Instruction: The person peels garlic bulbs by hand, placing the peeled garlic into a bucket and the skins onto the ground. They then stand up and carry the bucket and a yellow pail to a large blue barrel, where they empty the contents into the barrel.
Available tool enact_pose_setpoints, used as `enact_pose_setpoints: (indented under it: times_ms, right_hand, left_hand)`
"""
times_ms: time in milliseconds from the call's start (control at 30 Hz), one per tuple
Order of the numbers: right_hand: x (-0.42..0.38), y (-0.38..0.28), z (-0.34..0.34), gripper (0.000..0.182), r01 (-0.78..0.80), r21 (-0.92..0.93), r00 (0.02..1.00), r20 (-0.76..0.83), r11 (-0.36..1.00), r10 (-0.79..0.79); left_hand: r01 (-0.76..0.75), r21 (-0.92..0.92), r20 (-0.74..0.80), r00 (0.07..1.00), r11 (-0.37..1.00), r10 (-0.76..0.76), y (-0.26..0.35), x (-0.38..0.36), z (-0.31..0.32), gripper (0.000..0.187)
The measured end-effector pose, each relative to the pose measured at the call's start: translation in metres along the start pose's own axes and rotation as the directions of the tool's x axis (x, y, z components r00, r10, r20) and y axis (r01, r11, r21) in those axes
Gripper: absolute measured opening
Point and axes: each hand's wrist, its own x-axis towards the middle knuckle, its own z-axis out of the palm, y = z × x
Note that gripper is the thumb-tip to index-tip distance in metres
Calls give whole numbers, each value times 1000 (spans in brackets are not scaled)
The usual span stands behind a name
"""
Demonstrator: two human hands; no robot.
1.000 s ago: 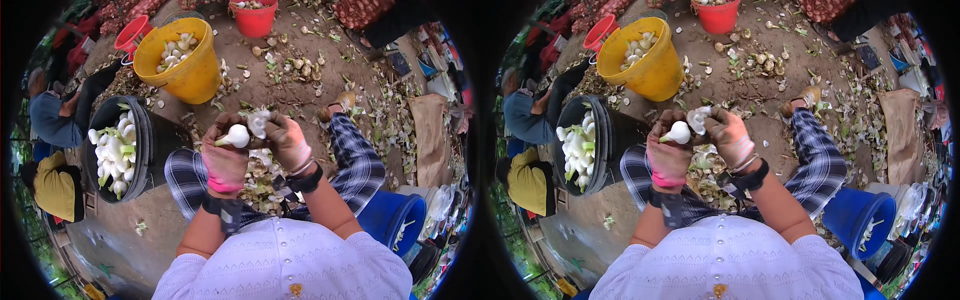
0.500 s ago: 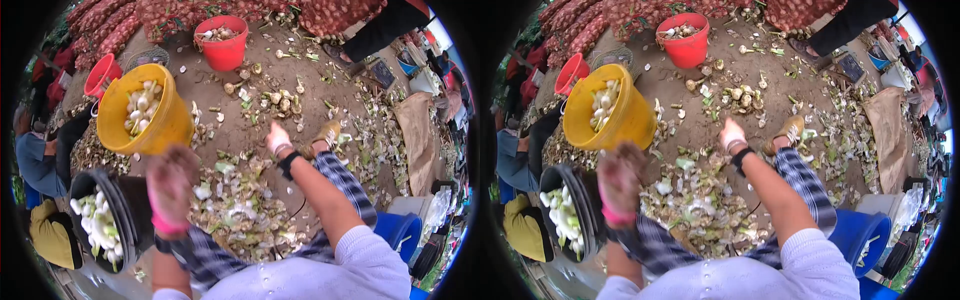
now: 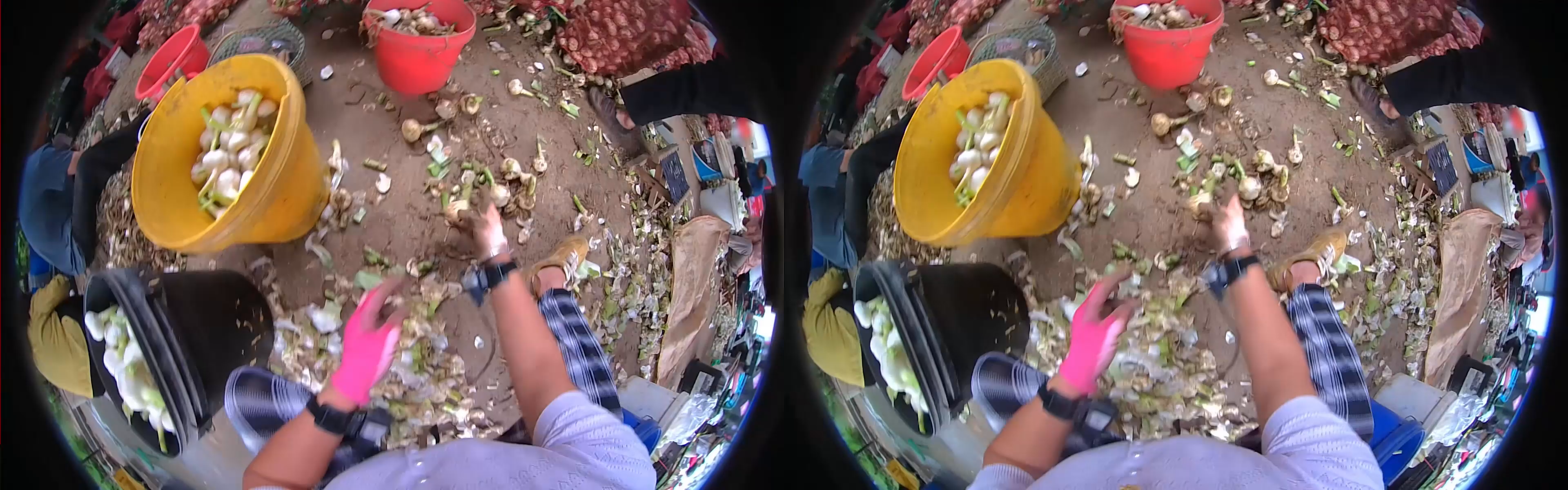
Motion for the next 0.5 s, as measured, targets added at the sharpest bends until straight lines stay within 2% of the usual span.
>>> enact_pose_setpoints:
  times_ms: [33, 67, 100, 167, 200, 233, 267, 300, 367, 400, 433, 500]
  right_hand:
    - [-46, -22, 18, 79, -249, 519, 960, 243, 817, 138]
    - [-85, -26, 38, 65, -228, 648, 916, 395, 727, -64]
    - [-126, -48, 62, 66, -301, 698, 932, 358, 649, 48]
    - [-172, -81, 88, 62, -49, 376, 924, 369, 925, -101]
    - [-186, -97, 87, 62, -38, 378, 923, 368, 925, -112]
    - [-197, -113, 85, 59, -60, 299, 934, 354, 952, -53]
    - [-206, -123, 82, 57, -81, 219, 942, 335, 972, 3]
    - [-214, -129, 82, 57, -62, 218, 944, 331, 974, -14]
    - [-237, -136, 86, 50, 30, 214, 964, 254, 976, -85]
    - [-247, -139, 89, 42, 212, 116, 957, 176, 970, -230]
    - [-260, -146, 85, 42, 223, 119, 956, 169, 967, -241]
    - [-287, -164, 75, 33, -28, 318, 977, 208, 948, -41]
  left_hand:
    - [-157, 252, 33, 988, 955, 153, -6, 5, 0, 54]
    - [-165, 229, -24, 984, 959, 175, 2, 6, 8, 60]
    - [-175, 211, -78, 978, 962, 195, 8, 4, 14, 67]
    - [-305, 615, -103, 883, 727, 458, -5, 0, 8, 78]
    - [-229, 466, -150, 931, 855, 332, 0, -8, 8, 80]
    - [-134, 301, -195, 961, 944, 199, 6, -16, 7, 83]
    - [-223, 492, -172, 923, 842, 345, 14, -28, 8, 83]
    - [-289, 659, -124, 869, 695, 478, 21, -40, 9, 82]
    - [-284, 611, -136, 882, 739, 452, 31, -64, 10, 82]
    - [-300, 701, -100, 856, 646, 506, 35, -75, 9, 82]
    - [-310, 781, -57, 830, 542, 555, 40, -85, 9, 83]
    - [-388, 744, -25, 799, 545, 601, 47, -103, 10, 82]
